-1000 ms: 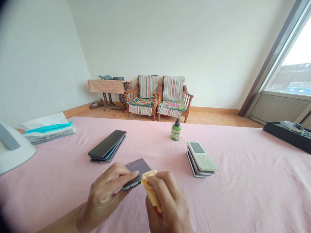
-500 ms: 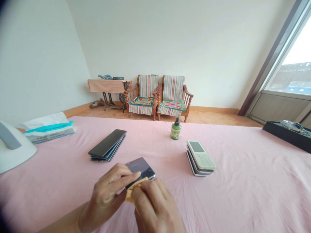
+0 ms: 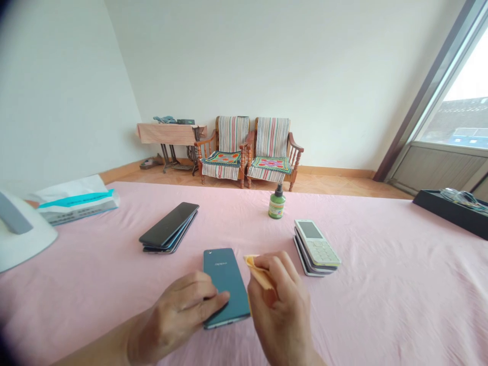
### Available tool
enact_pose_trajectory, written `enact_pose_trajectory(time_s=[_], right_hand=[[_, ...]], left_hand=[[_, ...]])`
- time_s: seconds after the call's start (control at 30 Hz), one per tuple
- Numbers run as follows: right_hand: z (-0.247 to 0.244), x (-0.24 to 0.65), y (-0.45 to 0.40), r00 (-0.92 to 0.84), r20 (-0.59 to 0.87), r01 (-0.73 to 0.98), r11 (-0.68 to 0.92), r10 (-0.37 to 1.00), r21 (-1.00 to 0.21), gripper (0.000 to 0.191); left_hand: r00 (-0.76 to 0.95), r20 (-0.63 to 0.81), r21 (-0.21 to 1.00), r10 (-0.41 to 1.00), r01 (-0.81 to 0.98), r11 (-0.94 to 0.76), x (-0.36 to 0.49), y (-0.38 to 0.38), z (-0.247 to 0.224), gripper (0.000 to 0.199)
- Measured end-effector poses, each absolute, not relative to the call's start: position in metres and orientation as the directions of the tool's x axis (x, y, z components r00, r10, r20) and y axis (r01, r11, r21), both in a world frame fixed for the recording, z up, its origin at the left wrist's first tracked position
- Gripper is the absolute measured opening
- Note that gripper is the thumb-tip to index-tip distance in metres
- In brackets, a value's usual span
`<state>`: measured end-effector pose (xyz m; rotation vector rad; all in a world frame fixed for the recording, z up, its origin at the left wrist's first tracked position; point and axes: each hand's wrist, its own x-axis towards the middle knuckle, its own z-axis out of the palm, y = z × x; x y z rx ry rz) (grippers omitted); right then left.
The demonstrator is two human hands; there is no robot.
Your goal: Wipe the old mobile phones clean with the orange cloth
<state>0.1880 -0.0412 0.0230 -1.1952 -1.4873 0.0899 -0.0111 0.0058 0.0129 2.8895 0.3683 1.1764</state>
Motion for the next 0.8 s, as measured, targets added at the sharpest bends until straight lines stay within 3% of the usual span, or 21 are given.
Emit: enact_pose_trajectory(time_s=[0.13,0.23,0.33,0.43,0.67,0.8], right_hand=[[0.01,0.191,-0.029,0.187,0.47,0.539,0.309,0.863,-0.783,0.009],[-0.004,0.187,-0.026,0.094,0.348,0.504,0.257,0.933,-0.825,0.011],[-0.016,0.181,-0.026,0.036,0.308,0.478,0.254,0.951,-0.841,0.017],[-0.02,0.177,-0.027,0.018,0.303,0.504,0.253,0.953,-0.826,0.025],[-0.011,0.171,-0.027,-0.005,0.316,0.527,0.271,0.949,-0.806,0.031],[-0.011,0.171,-0.029,-0.009,0.32,0.523,0.277,0.947,-0.806,0.031]], left_hand=[[0.757,0.627,0.07,0.186,0.183,-0.981,-0.009,0.006,0.017,0.021],[0.707,0.651,0.131,0.276,0.254,-0.958,-0.01,0.01,0.016,0.026],[0.59,0.606,0.334,0.533,0.42,-0.844,-0.012,0.016,0.009,0.051],[0.472,0.474,0.559,0.743,0.491,-0.668,-0.013,0.019,0.0,0.071],[0.324,0.274,0.909,0.905,0.22,-0.354,-0.009,0.016,-0.003,0.07],[0.379,0.082,0.972,0.922,0.176,-0.159,-0.01,0.019,0.008,0.057]])
